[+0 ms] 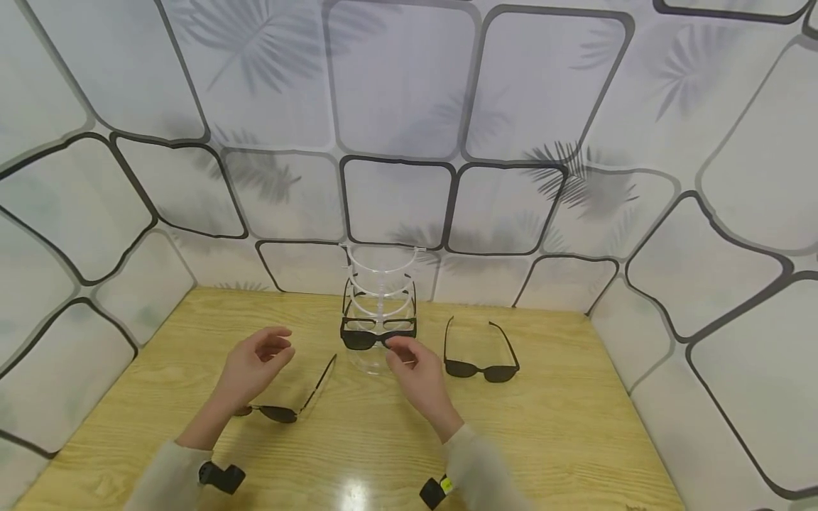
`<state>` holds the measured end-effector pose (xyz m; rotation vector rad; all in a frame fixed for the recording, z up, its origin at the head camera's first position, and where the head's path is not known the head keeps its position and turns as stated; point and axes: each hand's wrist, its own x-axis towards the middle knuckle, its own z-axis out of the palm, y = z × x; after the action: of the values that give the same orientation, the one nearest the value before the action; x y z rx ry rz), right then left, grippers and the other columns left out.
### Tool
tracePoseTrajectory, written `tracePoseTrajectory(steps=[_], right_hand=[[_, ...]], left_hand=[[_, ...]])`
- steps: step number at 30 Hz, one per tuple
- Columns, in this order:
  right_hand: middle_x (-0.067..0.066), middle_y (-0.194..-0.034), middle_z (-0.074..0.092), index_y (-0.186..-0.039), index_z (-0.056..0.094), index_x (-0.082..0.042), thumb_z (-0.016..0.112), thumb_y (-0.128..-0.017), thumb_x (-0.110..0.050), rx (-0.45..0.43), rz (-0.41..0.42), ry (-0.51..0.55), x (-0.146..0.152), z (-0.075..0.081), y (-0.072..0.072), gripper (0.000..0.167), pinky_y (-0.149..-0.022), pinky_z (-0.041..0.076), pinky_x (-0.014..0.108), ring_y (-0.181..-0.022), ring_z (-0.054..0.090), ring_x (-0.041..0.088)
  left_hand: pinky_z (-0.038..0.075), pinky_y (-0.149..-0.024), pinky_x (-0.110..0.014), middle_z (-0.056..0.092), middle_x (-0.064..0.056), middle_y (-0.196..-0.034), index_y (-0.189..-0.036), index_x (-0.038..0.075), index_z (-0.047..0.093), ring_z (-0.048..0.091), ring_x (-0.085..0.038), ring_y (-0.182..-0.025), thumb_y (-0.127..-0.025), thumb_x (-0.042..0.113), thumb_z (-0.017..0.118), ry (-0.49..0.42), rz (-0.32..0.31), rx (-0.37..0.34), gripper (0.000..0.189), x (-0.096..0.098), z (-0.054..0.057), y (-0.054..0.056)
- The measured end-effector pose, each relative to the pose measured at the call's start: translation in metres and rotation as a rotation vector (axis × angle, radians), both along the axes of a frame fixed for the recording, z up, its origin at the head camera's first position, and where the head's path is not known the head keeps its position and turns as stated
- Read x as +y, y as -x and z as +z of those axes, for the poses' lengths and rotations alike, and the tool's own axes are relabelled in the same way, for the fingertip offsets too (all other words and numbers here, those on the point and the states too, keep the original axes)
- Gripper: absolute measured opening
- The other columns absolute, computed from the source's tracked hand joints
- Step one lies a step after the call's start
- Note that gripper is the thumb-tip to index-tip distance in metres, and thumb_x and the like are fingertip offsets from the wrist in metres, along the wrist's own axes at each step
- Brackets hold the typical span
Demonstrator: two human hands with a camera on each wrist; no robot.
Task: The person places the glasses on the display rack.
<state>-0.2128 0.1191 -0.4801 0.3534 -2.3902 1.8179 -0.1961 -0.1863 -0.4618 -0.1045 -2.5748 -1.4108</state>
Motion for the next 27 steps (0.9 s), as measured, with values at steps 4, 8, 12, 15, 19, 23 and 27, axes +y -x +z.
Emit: tracePoseTrajectory(steps=[4, 8, 12, 15, 19, 23, 27], right_hand=[[0.013, -0.106, 0.077, -0.117, 0.077, -0.004, 0.073, -0.099, -0.008, -0.027, 0.034, -0.004, -0.015, -0.007, -0.008, 0.019, -0.076, 0.053, 0.019, -0.086, 0.064, 0.003], [0.014, -0.106, 0.076, -0.118, 0.076, -0.001, 0.073, -0.099, -0.01, -0.047, 0.091, -0.001, -0.031, -0.013, -0.017, 0.021, -0.076, 0.053, 0.019, -0.087, 0.064, 0.004], [0.016, -0.107, 0.074, -0.12, 0.074, 0.001, 0.071, -0.1, -0.011, -0.076, 0.166, -0.003, -0.046, -0.019, -0.025, 0.024, -0.077, 0.053, 0.018, -0.088, 0.063, 0.003], [0.016, -0.106, 0.074, -0.121, 0.074, 0.001, 0.071, -0.101, -0.012, -0.098, 0.204, -0.015, -0.057, -0.025, -0.029, 0.025, -0.077, 0.052, 0.017, -0.087, 0.061, 0.001], [0.016, -0.102, 0.073, -0.12, 0.073, 0.002, 0.071, -0.101, -0.013, -0.103, 0.246, -0.033, -0.07, -0.032, -0.034, 0.025, -0.076, 0.052, 0.017, -0.085, 0.06, -0.001], [0.013, -0.099, 0.073, -0.119, 0.073, 0.003, 0.07, -0.101, -0.013, -0.105, 0.269, -0.053, -0.08, -0.038, -0.038, 0.025, -0.077, 0.051, 0.017, -0.083, 0.059, -0.002], [0.01, -0.098, 0.074, -0.119, 0.075, 0.0, 0.07, -0.1, -0.014, -0.121, 0.287, -0.051, -0.087, -0.043, -0.042, 0.024, -0.076, 0.051, 0.016, -0.081, 0.059, -0.002]], left_hand=[[0.057, -0.085, -0.024, 0.075, -0.014, -0.113, -0.132, 0.005, 0.068, 0.073, -0.029, -0.104, -0.102, 0.016, 0.07, 0.034, 0.029, -0.022, 0.032, -0.018, 0.0, -0.01], [0.056, -0.083, -0.019, 0.075, -0.014, -0.113, -0.133, 0.004, 0.068, 0.072, -0.027, -0.102, -0.103, 0.018, 0.07, 0.076, 0.065, -0.017, 0.034, -0.038, 0.001, -0.021], [0.054, -0.081, -0.015, 0.076, -0.016, -0.113, -0.132, 0.002, 0.068, 0.072, -0.015, -0.097, -0.102, 0.018, 0.071, 0.109, 0.101, 0.008, 0.034, -0.058, -0.001, -0.03], [0.053, -0.079, -0.012, 0.076, -0.018, -0.112, -0.132, 0.001, 0.068, 0.067, 0.002, -0.092, -0.101, 0.017, 0.072, 0.127, 0.123, 0.014, 0.035, -0.073, -0.004, -0.036], [0.051, -0.076, -0.01, 0.076, -0.021, -0.112, -0.132, 0.0, 0.068, 0.056, 0.017, -0.087, -0.101, 0.016, 0.072, 0.143, 0.162, 0.003, 0.036, -0.09, -0.011, -0.041], [0.052, -0.073, -0.013, 0.076, -0.024, -0.114, -0.134, -0.002, 0.067, 0.068, 0.001, -0.089, -0.101, 0.017, 0.072, 0.155, 0.176, -0.049, 0.039, -0.102, -0.018, -0.045], [0.054, -0.072, -0.019, 0.076, -0.025, -0.117, -0.139, -0.002, 0.064, 0.076, -0.029, -0.098, -0.103, 0.022, 0.07, 0.169, 0.154, -0.127, 0.043, -0.109, -0.024, -0.048]])
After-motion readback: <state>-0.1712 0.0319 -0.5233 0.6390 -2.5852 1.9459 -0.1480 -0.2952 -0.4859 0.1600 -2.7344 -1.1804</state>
